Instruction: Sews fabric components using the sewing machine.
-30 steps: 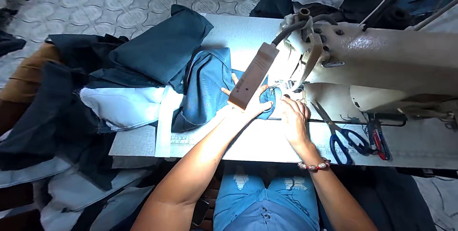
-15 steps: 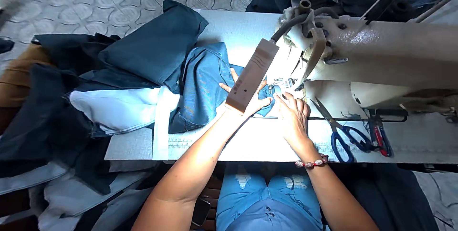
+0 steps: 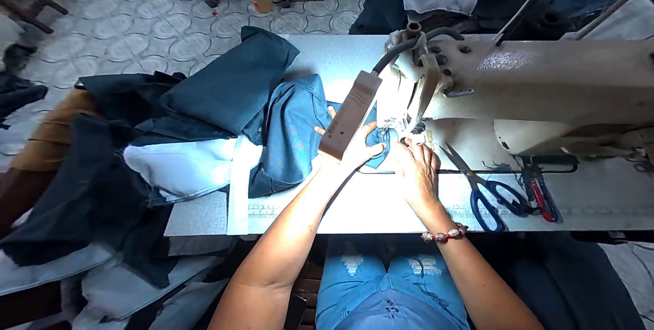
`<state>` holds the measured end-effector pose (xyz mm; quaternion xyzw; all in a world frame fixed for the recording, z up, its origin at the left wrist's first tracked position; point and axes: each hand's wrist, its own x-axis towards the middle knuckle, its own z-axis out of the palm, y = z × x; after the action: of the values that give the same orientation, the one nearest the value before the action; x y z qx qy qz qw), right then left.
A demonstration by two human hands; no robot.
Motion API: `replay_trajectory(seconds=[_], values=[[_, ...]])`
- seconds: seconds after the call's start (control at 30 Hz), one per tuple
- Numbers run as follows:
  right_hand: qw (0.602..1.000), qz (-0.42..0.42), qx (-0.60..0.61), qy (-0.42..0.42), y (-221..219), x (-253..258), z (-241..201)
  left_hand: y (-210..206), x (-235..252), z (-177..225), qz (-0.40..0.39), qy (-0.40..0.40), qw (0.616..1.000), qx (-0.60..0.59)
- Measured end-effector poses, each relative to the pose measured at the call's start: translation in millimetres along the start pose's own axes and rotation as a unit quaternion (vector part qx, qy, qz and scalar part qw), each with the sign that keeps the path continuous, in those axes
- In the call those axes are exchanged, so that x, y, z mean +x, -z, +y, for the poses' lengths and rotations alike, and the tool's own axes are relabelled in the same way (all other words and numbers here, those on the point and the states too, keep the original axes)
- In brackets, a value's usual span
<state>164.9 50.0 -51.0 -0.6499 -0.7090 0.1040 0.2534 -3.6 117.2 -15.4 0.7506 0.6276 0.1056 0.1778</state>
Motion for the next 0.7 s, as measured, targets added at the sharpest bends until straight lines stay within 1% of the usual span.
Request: replay_trajectory(seconds=[0.1,0.17,0.2,0.27,0.3,0.37,0.43,0.47,0.5,0.53,0.6,0.63,0.67,0.7], values=[[0.999,0.026,0.022,0.006,-1.1,-1.0,1.9,9.6,3.2,10.9,-0.031,0.027,0.999,0.0],[0.999,0.03,0.032,0.008,-1.9,-1.4,2.7,7.3,3.0,9.8,-0.027,0.033,0.999,0.002],[0.999,0.031,0.04,0.008,-2.4,-1.2,3.2,2.6,0.3,5.0,-0.013,0.023,1.0,-0.001],[0.997,0.038,0.061,0.018,-1.7,-1.6,3.2,-18.1,-14.9,-17.5,0.062,-0.042,0.997,-0.014],[0.996,0.044,0.07,0.031,-0.8,-2.5,4.3,-20.3,-20.1,-20.7,0.092,-0.072,0.993,-0.023],[0.992,0.058,0.086,0.071,0.4,-5.0,6.0,-6.4,-26.3,-12.8,0.143,-0.118,0.981,-0.057],[0.988,0.056,0.086,0.116,-1.0,-9.5,7.9,-4.4,-34.1,-25.0,0.231,-0.147,0.959,-0.071],[0.987,0.044,0.077,0.134,-0.3,-11.1,7.4,-1.7,-39.6,-36.8,0.259,-0.151,0.952,-0.059],[0.987,0.033,0.066,0.146,0.0,-12.2,5.6,5.2,-46.7,-49.5,0.263,-0.142,0.954,-0.027],[0.987,0.024,0.057,0.149,-0.2,-12.8,2.4,15.7,-54.1,-61.4,0.241,-0.118,0.963,0.014],[0.992,-0.001,0.047,0.121,-0.6,-12.2,-7.1,38.0,-62.2,-80.1,0.124,-0.018,0.99,0.072],[0.994,-0.015,0.046,0.095,-0.9,-10.7,-13.4,45.5,-61.7,-88.5,0.07,0.021,0.994,0.081],[0.996,-0.022,0.053,0.07,-1.9,-9.1,-20.4,49.4,-60.4,-95.9,0.043,0.035,0.996,0.074],[0.997,-0.023,0.066,0.043,-3.4,-7.6,-28.0,48.2,-57.8,-103.1,0.045,0.03,0.996,0.065]])
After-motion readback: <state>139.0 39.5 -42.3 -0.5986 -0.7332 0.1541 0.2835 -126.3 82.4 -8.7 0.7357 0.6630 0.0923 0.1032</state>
